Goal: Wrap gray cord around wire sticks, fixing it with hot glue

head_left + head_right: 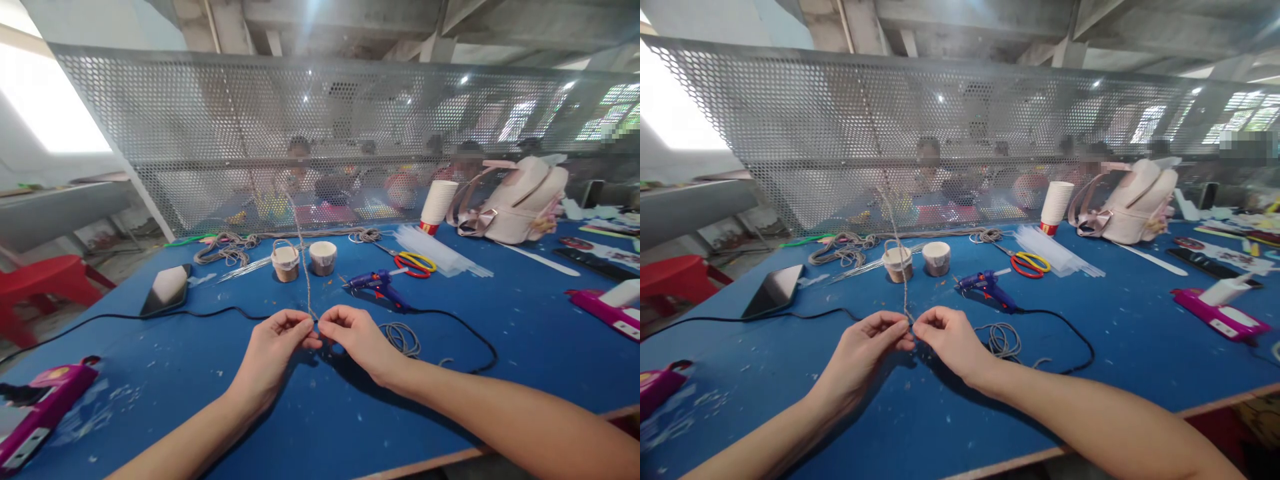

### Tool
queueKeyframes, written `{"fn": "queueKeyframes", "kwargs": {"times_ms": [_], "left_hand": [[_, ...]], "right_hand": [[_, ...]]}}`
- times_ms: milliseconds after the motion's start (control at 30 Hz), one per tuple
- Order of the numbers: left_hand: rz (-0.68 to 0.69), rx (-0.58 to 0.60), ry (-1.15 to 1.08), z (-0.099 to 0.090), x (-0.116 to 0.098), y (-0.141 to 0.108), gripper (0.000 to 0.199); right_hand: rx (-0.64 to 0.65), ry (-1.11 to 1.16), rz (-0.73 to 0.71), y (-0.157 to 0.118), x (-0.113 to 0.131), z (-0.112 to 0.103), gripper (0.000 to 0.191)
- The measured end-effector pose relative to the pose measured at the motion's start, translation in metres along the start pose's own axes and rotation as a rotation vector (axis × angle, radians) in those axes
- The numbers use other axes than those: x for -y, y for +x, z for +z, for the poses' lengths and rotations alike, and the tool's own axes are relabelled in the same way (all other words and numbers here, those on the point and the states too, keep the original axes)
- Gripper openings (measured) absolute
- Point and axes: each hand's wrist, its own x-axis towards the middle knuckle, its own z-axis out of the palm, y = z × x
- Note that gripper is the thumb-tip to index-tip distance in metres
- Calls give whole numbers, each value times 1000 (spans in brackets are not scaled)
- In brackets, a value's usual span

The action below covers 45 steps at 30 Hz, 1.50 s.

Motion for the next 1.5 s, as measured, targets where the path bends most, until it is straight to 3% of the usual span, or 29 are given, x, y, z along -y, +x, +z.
{"fn": "queueKeyframes", "kwargs": {"times_ms": [833, 1500], "left_hand": [[-39, 62, -2, -1, -1, 0, 15], [19, -33, 75, -1, -3, 0, 14]], "right_hand": [[24, 26, 5, 2, 0, -4, 12], [11, 30, 18, 1, 2, -4, 14]]}}
